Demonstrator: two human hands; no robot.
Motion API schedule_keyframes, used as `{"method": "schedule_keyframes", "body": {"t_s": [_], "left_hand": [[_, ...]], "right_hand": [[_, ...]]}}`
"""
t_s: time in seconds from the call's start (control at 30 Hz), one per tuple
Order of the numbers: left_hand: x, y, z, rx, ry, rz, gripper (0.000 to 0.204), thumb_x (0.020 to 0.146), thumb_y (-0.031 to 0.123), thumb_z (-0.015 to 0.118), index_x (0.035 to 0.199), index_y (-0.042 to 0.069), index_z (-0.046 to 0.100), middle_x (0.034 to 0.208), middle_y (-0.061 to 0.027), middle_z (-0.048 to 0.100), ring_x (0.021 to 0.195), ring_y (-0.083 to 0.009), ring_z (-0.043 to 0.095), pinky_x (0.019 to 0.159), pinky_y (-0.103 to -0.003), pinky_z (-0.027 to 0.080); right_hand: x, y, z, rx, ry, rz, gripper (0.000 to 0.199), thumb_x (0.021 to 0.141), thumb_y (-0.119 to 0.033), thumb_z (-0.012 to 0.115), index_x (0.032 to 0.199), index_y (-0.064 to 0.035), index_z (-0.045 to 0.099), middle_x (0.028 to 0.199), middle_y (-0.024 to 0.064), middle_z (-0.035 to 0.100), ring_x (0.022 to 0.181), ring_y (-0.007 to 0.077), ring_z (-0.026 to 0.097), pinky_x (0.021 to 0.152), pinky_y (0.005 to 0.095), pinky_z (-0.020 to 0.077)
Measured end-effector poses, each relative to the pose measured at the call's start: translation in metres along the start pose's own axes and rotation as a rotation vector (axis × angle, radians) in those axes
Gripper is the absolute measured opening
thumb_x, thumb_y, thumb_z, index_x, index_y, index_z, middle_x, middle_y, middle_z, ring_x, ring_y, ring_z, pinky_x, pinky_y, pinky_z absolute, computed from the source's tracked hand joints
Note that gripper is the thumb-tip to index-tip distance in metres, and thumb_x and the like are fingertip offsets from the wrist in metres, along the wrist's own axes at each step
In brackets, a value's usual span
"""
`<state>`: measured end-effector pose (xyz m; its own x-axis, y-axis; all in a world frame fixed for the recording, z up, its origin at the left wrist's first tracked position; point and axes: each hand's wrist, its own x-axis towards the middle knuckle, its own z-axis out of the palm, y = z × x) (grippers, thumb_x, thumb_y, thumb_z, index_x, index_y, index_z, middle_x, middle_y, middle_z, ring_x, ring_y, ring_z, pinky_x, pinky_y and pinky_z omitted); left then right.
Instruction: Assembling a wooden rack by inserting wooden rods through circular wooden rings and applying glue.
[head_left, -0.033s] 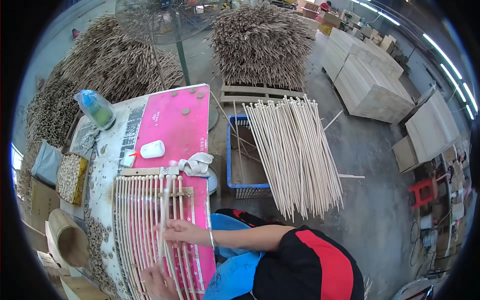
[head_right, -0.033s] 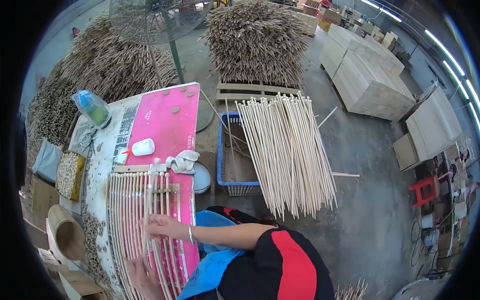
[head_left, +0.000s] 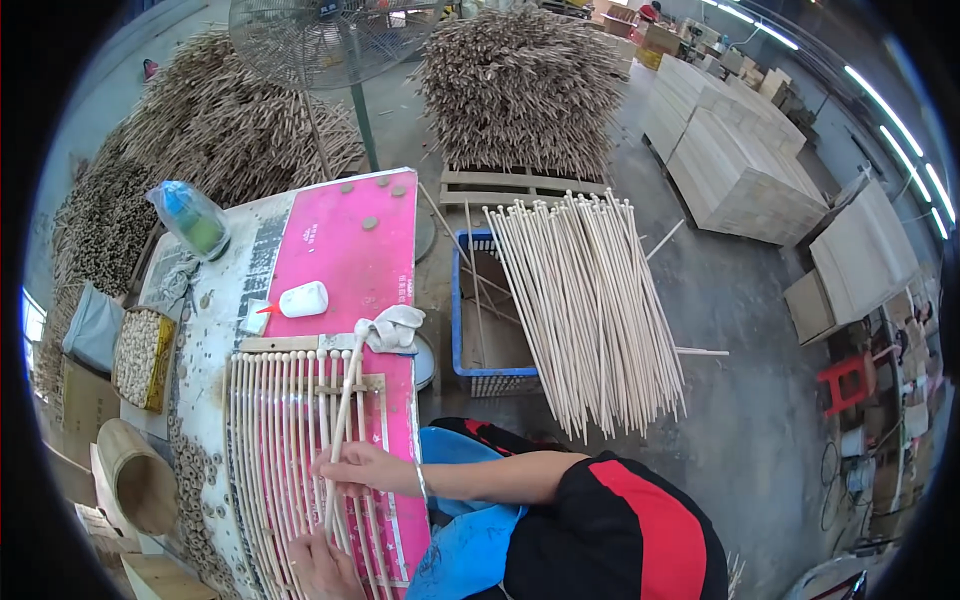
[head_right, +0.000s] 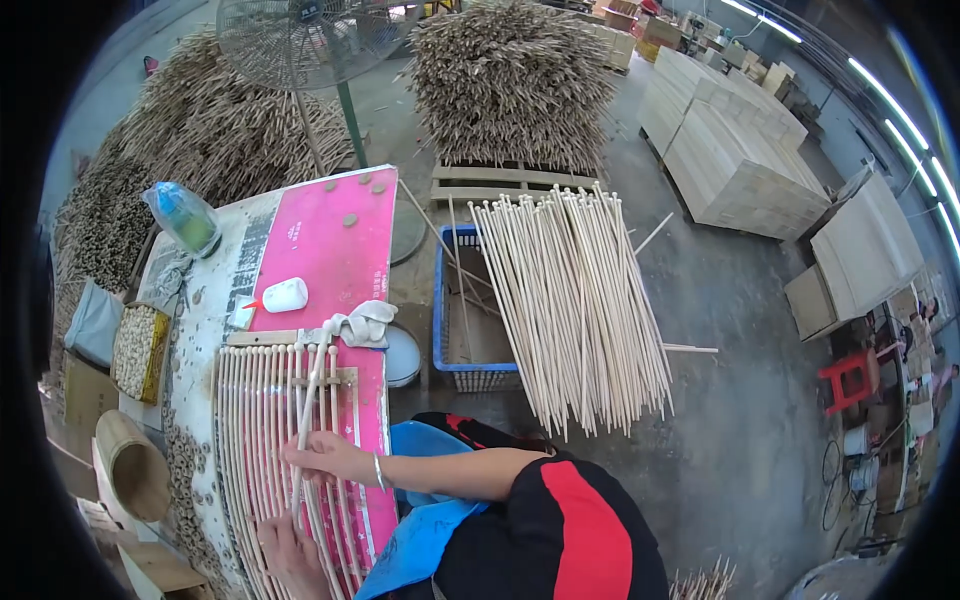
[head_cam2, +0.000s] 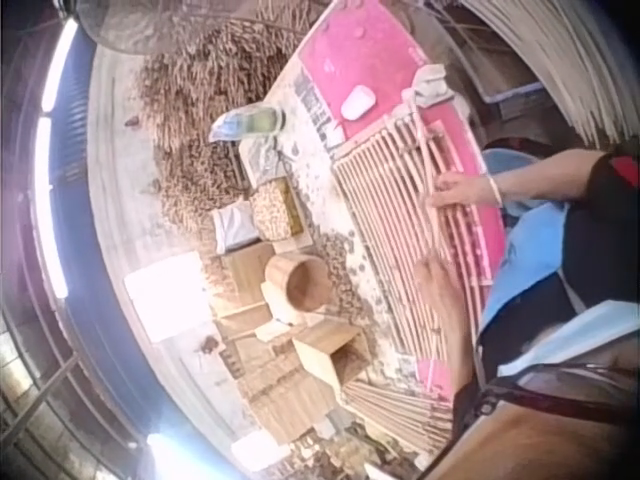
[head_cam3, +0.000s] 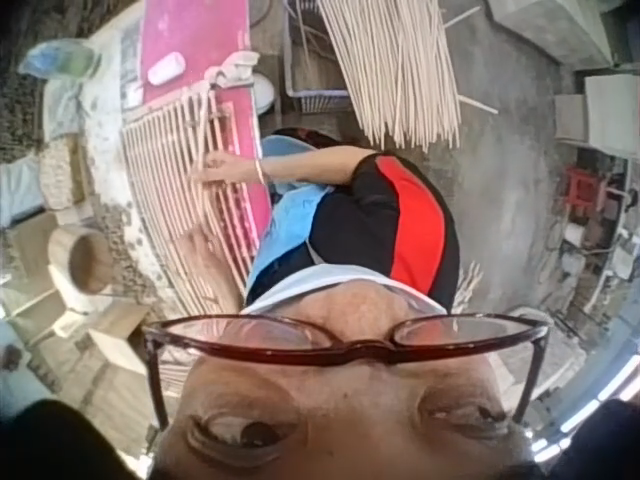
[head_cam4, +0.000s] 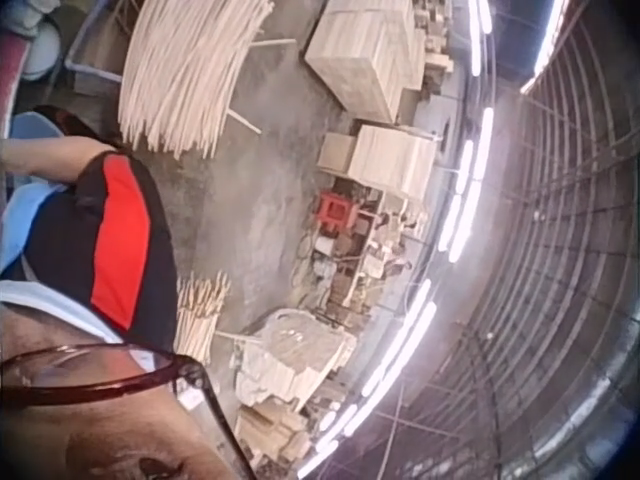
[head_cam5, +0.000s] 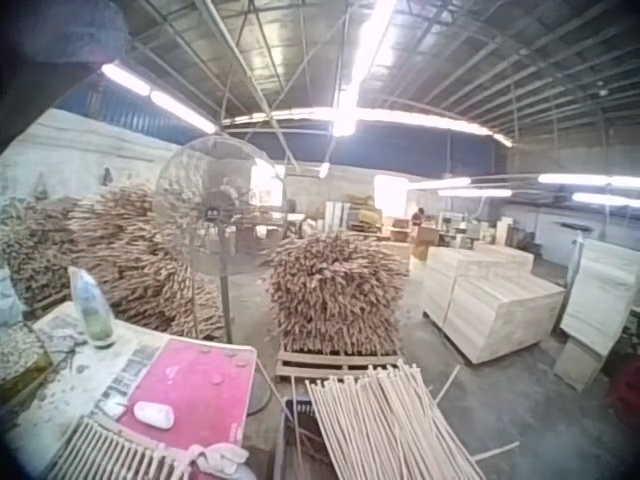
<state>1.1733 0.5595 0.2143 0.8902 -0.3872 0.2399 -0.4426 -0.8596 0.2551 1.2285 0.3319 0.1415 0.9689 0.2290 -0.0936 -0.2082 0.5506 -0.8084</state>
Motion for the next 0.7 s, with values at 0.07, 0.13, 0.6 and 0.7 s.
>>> {"method": "schedule_keyframes", "body": {"t_s": [0.07,0.13,0.6,0.7], "left_hand": [[0.002,0.013,-0.006,-0.077,0.028,0.034,0.036,0.090,0.002,0.069,0.126,0.001,0.071,0.104,-0.0201,0.064,0.094,-0.0380,0.064,0.081,-0.046,0.051],[0.005,0.025,-0.035,-0.070,0.015,0.134,0.037,0.093,0.006,0.071,0.130,0.004,0.071,0.115,-0.0212,0.067,0.104,-0.0383,0.066,0.087,-0.046,0.054],[-0.054,0.006,-0.045,-0.546,-0.160,-0.381,0.042,0.092,0.001,0.070,0.134,0.000,0.065,0.111,-0.0180,0.073,0.099,-0.0301,0.072,0.088,-0.039,0.056],[-0.024,0.032,-0.020,-0.411,-0.152,-0.295,0.050,0.093,0.005,0.072,0.141,0.001,0.060,0.114,-0.0216,0.072,0.104,-0.0321,0.073,0.087,-0.038,0.057]], "right_hand": [[0.002,0.010,0.000,-0.006,0.040,-0.006,0.037,0.104,-0.045,0.065,0.098,-0.0090,0.071,0.072,-0.0021,0.062,0.058,0.0047,0.056,0.050,0.0213,0.0425],[-0.001,0.001,-0.011,-0.025,0.060,-0.021,0.037,0.104,-0.045,0.064,0.098,-0.0091,0.071,0.073,-0.0020,0.064,0.058,0.0048,0.058,0.050,0.0207,0.0435],[-0.034,-0.033,-0.010,-0.085,0.036,0.066,0.027,0.109,-0.030,0.058,0.105,-0.0060,0.070,0.084,-0.0007,0.067,0.073,0.0061,0.061,0.067,0.0220,0.0493],[-0.038,-0.002,0.019,-0.068,-0.098,0.140,0.026,0.109,-0.030,0.059,0.105,-0.0071,0.070,0.086,-0.0001,0.067,0.075,0.0066,0.062,0.069,0.0232,0.0493]]}}
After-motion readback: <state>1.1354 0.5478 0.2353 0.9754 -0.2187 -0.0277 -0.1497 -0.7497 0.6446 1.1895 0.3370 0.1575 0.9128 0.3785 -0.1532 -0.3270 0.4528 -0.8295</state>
